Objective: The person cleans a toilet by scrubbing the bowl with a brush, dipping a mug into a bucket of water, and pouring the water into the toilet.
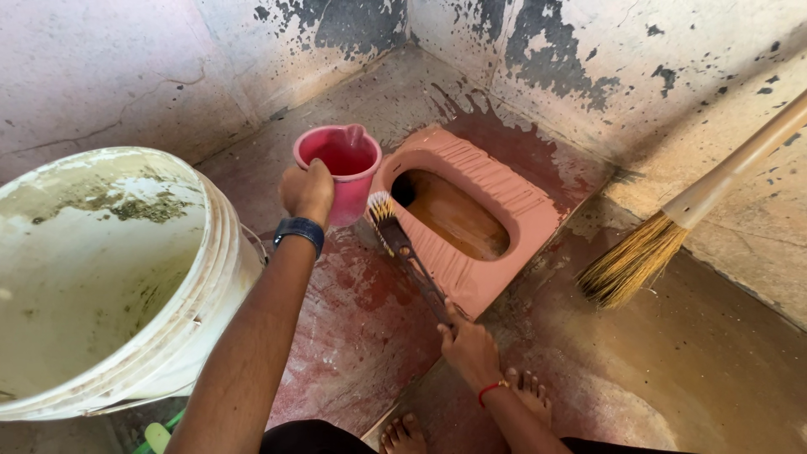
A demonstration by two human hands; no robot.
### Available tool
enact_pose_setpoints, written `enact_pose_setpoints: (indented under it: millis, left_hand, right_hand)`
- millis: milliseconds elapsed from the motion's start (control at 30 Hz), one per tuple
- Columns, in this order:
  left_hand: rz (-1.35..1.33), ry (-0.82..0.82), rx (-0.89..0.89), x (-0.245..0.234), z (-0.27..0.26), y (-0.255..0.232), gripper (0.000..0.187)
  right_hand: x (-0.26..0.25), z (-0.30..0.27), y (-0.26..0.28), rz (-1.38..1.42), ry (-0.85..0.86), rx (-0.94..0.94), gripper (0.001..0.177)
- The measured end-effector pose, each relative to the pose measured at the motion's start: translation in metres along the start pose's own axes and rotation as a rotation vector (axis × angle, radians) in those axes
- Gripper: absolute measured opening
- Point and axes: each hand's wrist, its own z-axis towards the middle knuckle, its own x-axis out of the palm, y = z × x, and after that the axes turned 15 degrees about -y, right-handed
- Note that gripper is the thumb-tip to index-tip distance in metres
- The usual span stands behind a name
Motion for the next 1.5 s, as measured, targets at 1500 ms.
enact_pose_setpoints:
  millis: [1500]
  left_hand:
    - [0.009,-0.021,0.045,0.001,0.0,0.002,0.038]
  right_hand:
    - [0.018,0.059,0.008,0.341,-0.018,0.117,0.056]
